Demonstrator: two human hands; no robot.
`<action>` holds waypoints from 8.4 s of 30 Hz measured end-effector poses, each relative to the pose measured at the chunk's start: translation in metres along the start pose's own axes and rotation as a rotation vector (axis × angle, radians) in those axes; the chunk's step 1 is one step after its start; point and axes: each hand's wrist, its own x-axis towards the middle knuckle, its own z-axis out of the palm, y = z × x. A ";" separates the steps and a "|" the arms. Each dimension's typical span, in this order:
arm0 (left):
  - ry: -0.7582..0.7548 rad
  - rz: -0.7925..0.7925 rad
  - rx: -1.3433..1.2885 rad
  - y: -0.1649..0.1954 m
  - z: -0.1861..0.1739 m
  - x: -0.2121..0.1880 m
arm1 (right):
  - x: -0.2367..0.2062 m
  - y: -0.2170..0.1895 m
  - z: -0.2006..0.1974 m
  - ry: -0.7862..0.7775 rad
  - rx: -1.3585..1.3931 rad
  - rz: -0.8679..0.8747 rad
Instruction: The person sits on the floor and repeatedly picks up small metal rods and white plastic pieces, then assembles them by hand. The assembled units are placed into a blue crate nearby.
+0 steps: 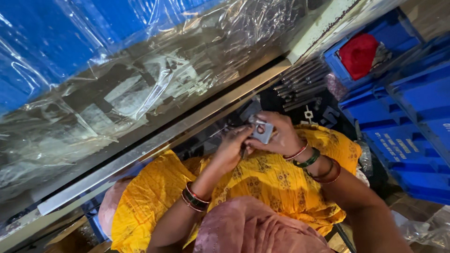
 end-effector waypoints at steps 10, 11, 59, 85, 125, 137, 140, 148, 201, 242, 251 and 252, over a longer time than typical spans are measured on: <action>0.254 -0.155 -0.046 -0.006 -0.028 0.016 | -0.020 0.005 0.005 -0.067 0.316 0.197; 0.296 -0.171 -0.053 -0.007 -0.033 0.017 | -0.024 0.008 -0.002 0.037 0.253 0.137; -0.013 0.212 0.265 -0.006 -0.013 0.016 | 0.042 -0.021 -0.053 -0.233 0.144 0.462; 0.165 0.080 -0.015 -0.011 -0.011 0.019 | 0.010 -0.003 -0.036 -0.152 0.238 0.450; -0.117 -0.089 -0.266 -0.030 -0.029 0.038 | -0.145 0.135 -0.177 -0.038 -0.602 0.894; -0.017 -0.050 -0.369 -0.019 -0.007 0.027 | -0.073 0.099 -0.187 -0.022 -0.169 0.591; 0.117 -0.194 -0.130 -0.023 -0.005 0.026 | -0.030 0.079 -0.167 -0.163 0.118 0.476; -0.011 -0.043 0.054 -0.025 -0.006 0.019 | 0.056 0.024 -0.061 -0.829 0.375 0.612; 0.119 0.429 0.208 -0.005 0.029 0.000 | 0.032 0.022 -0.001 -0.173 -0.063 0.077; 0.281 0.201 0.232 0.001 -0.007 0.024 | 0.053 0.008 -0.032 -0.528 0.298 0.168; -0.004 0.329 0.253 0.002 -0.024 0.023 | 0.017 0.013 -0.005 -0.418 0.348 0.254; 0.010 0.341 0.266 0.004 -0.024 0.022 | 0.014 0.014 -0.003 -0.405 0.390 0.305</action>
